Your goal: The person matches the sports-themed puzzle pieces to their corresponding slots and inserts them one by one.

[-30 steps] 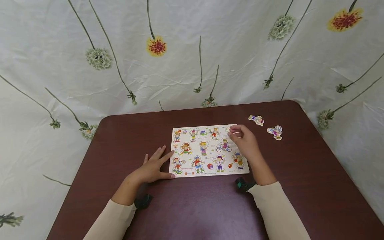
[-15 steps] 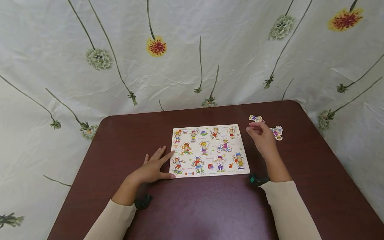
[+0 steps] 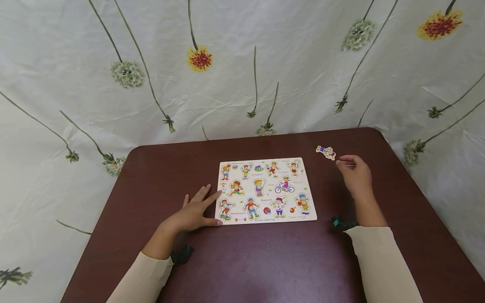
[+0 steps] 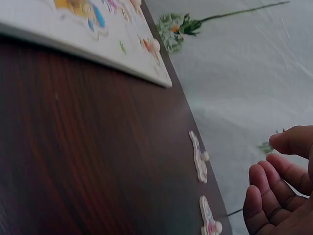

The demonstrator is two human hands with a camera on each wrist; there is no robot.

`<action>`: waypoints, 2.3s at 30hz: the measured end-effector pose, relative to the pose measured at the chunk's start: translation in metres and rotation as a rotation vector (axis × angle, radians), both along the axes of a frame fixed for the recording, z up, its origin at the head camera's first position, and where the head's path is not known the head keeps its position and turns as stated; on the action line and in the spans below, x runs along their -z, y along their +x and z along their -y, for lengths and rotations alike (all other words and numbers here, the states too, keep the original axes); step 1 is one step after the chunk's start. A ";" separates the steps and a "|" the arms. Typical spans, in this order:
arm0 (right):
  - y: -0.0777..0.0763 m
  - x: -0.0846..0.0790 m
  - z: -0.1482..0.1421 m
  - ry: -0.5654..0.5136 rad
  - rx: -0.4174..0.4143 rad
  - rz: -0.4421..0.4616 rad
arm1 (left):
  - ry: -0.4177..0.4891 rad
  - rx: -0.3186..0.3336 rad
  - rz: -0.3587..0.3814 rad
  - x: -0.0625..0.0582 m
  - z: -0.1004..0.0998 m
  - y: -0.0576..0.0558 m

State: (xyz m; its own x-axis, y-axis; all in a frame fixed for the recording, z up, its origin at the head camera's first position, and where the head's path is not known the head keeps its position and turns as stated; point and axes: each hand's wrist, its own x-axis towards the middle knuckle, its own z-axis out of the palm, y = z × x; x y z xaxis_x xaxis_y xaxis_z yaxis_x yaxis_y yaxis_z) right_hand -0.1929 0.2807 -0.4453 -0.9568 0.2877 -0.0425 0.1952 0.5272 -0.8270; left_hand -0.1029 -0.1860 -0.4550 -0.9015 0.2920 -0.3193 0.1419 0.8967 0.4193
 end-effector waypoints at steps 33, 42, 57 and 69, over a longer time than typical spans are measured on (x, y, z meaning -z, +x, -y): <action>-0.027 0.008 -0.047 0.349 -0.122 0.276 | 0.002 -0.008 -0.003 0.001 0.000 0.001; -0.029 0.009 -0.047 0.380 -0.131 0.261 | -0.011 -0.003 -0.003 0.001 -0.001 0.001; -0.020 0.006 -0.033 0.357 -0.134 0.125 | -0.006 -0.019 0.004 0.000 -0.001 0.000; -0.012 0.006 -0.014 0.295 -0.155 0.020 | -0.010 -0.013 0.002 0.001 -0.001 0.000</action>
